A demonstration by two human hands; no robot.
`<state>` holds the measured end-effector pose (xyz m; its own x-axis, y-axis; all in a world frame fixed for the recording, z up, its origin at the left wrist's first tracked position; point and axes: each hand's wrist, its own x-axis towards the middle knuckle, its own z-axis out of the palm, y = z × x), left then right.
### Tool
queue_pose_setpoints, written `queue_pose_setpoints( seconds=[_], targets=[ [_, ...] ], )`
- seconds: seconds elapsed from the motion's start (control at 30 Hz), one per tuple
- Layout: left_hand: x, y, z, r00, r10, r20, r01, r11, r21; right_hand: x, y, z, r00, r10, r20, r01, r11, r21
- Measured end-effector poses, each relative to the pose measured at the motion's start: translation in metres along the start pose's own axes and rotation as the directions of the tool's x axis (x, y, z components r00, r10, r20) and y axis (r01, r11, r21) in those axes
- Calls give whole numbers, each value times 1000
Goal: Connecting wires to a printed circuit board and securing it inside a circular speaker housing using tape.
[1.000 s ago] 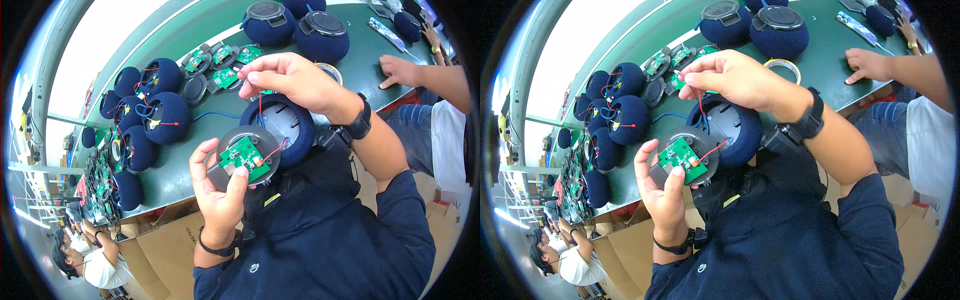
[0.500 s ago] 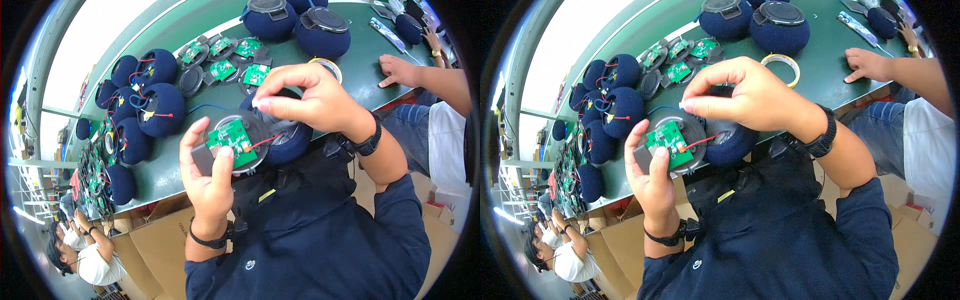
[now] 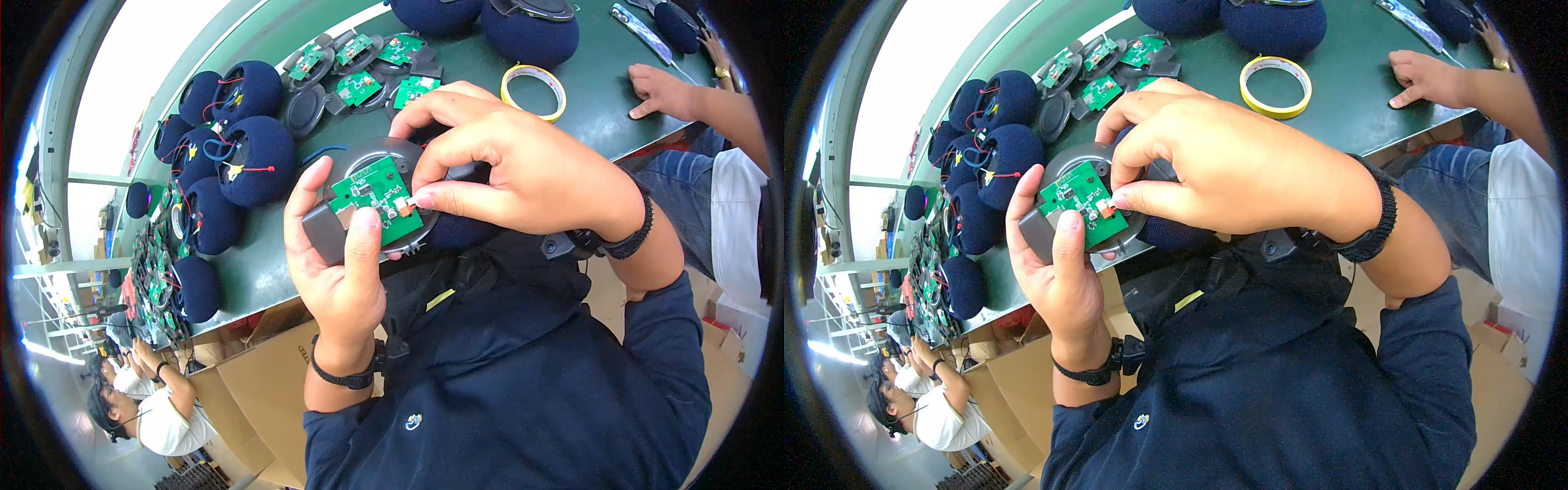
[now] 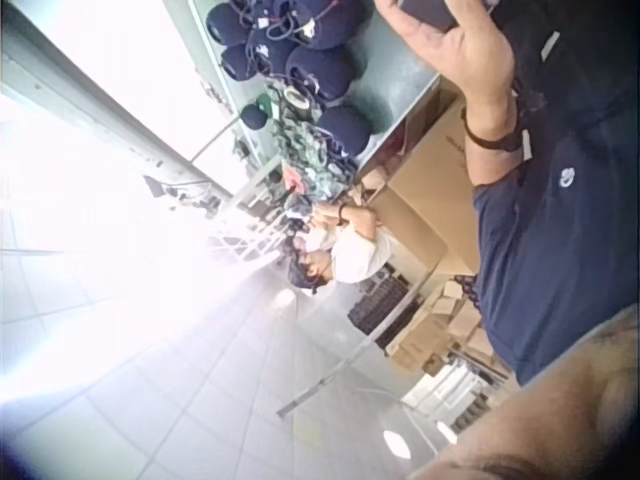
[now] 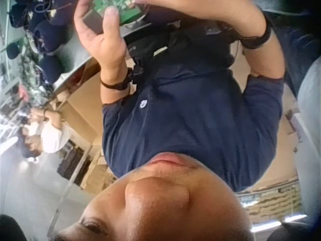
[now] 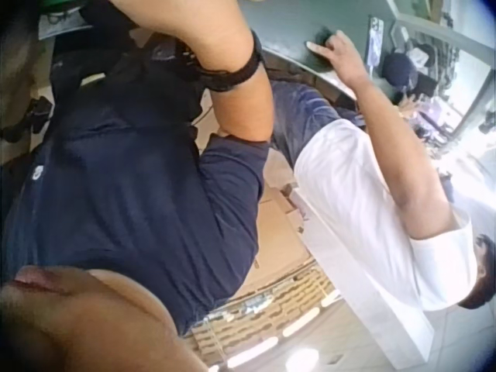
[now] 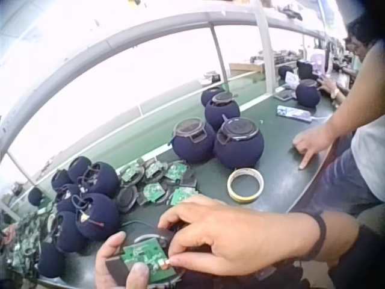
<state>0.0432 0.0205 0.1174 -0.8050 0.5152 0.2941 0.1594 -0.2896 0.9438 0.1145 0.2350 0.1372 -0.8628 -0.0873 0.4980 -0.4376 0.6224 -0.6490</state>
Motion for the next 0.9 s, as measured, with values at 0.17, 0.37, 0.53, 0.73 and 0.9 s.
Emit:
queue_pose_setpoints(
  seconds=[0.17, 0.37, 0.53, 0.73, 0.9],
  targets=[
    [1, 0, -1, 1000, 14, 17, -14, 999, 32, 1, -3, -2, 999, 43, 25, -45, 997, 57],
    [3, 1, -2, 998, 36, 42, -39, 997, 68, 0, -5, -4, 996, 80, 33, -81, 996, 40],
    [3, 4, -2, 998, 40, 46, -46, 992, 116, 2, -7, -6, 992, 118, 55, -121, 991, 63],
    [5, 5, -5, 997, 36, 72, -47, 986, 158, 0, -3, -1, 985, 170, -20, -167, 979, 113],
    [9, 5, -1, 996, 39, 81, -50, 989, 138, 3, 3, -4, 980, 201, 5, -199, 965, 168]
  ],
)
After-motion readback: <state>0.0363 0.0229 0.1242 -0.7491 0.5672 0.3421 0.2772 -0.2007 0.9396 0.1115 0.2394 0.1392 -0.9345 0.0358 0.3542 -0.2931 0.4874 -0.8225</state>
